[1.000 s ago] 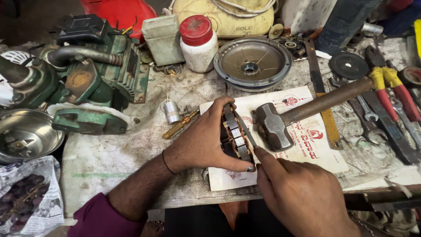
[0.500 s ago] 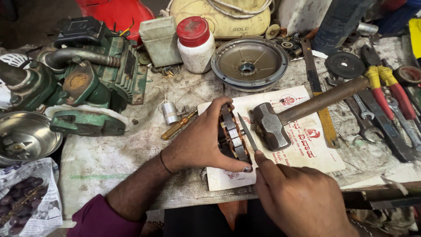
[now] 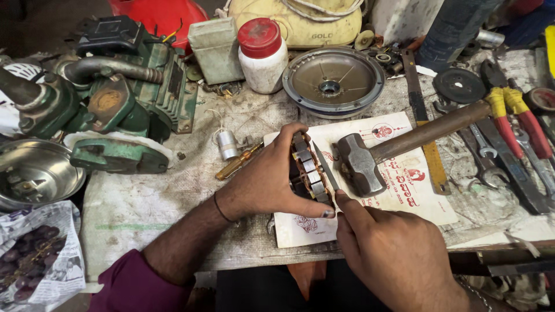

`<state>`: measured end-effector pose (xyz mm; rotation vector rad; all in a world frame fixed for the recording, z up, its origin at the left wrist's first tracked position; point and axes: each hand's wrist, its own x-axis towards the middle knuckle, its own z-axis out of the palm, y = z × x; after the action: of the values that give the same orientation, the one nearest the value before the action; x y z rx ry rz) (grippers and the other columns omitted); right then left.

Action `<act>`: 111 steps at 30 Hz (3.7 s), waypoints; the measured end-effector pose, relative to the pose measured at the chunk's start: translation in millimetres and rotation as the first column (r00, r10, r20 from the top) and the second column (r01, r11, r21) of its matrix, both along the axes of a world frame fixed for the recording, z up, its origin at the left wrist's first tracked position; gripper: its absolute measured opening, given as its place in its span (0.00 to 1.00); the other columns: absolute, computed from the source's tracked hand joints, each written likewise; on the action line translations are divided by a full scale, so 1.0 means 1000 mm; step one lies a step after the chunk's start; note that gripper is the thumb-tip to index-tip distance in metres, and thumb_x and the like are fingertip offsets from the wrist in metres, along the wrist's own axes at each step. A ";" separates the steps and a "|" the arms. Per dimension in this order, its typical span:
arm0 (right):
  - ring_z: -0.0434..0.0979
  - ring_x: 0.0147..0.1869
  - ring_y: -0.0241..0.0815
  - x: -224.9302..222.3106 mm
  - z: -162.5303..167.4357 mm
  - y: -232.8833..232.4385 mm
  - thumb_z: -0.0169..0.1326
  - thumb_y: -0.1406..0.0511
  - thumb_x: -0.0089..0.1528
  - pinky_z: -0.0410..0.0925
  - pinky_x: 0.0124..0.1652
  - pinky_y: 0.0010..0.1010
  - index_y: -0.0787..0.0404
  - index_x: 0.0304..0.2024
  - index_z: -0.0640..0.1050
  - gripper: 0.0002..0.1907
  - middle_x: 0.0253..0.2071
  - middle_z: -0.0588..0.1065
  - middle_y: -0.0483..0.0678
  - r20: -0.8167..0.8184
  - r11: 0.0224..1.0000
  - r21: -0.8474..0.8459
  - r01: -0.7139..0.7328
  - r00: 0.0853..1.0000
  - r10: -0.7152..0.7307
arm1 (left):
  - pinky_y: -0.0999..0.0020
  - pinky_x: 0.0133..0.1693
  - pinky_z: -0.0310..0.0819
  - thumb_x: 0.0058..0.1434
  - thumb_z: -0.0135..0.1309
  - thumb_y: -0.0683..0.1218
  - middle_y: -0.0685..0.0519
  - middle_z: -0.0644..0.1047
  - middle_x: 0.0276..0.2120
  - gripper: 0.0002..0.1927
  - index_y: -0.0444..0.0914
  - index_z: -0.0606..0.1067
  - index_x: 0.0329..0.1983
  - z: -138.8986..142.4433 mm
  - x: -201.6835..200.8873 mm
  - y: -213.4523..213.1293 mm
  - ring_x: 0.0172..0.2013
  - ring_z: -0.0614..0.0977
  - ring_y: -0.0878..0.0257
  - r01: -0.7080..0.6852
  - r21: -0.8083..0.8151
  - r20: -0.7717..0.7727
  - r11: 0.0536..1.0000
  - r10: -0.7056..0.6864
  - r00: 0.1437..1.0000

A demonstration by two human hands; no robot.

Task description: The person holds a circular metal rotor assembly on a printed sheet at a cluttered workbench and files its edge with a hand file, rotating the part to work around its rim. They continue filing the component's edge throughout the episode.

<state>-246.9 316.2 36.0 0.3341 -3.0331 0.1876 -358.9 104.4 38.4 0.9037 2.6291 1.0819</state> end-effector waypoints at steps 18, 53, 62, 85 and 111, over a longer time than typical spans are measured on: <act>0.81 0.21 0.48 -0.007 -0.013 0.001 0.58 0.57 0.58 0.74 0.25 0.42 0.50 0.54 0.82 0.21 0.17 0.78 0.47 -0.018 0.998 -0.057 -0.025 1.000 0.024 | 0.54 0.62 0.69 0.36 0.75 0.67 0.34 0.70 0.61 0.71 0.32 0.50 0.73 -0.008 -0.006 0.000 0.63 0.75 0.44 0.009 -0.012 -0.006 1.000 -0.009 1.000; 0.80 0.20 0.54 -0.016 0.000 0.001 0.59 0.60 0.56 0.73 0.21 0.45 0.56 0.47 0.80 0.17 0.18 0.77 0.51 -0.107 0.986 -0.154 -0.071 0.993 0.055 | 0.51 0.68 0.61 0.37 0.77 0.58 0.33 0.60 0.67 0.69 0.32 0.48 0.74 0.005 -0.002 0.003 0.68 0.66 0.37 0.121 -0.012 -0.303 0.993 -0.119 0.946; 0.80 0.20 0.52 -0.005 -0.008 0.009 0.57 0.58 0.59 0.72 0.22 0.45 0.52 0.53 0.80 0.20 0.16 0.76 0.49 -0.056 0.993 -0.106 -0.047 0.998 0.041 | 0.52 0.66 0.66 0.33 0.77 0.58 0.33 0.66 0.66 0.69 0.33 0.51 0.74 0.009 0.004 0.009 0.66 0.71 0.39 0.080 0.010 -0.348 0.997 -0.071 0.935; 0.79 0.23 0.50 0.004 0.000 0.014 0.57 0.59 0.56 0.73 0.27 0.43 0.55 0.47 0.82 0.18 0.22 0.78 0.50 -0.308 0.982 -0.062 -0.176 0.940 0.149 | 0.56 0.59 0.74 0.38 0.76 0.63 0.37 0.75 0.56 0.64 0.33 0.55 0.71 -0.002 -0.002 0.008 0.57 0.81 0.45 0.045 0.058 -0.096 0.997 -0.040 0.995; 0.80 0.22 0.52 0.012 -0.009 0.024 0.60 0.57 0.56 0.73 0.26 0.45 0.51 0.52 0.84 0.21 0.25 0.80 0.51 -0.129 0.991 -0.102 -0.088 0.989 0.074 | 0.57 0.58 0.75 0.38 0.74 0.65 0.38 0.76 0.56 0.63 0.35 0.55 0.71 0.011 0.003 0.006 0.57 0.81 0.47 0.024 0.018 -0.008 1.000 -0.023 1.000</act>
<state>-234.5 339.8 26.5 0.4430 -2.8749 0.3222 -356.3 110.1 49.0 0.9421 2.6127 1.0999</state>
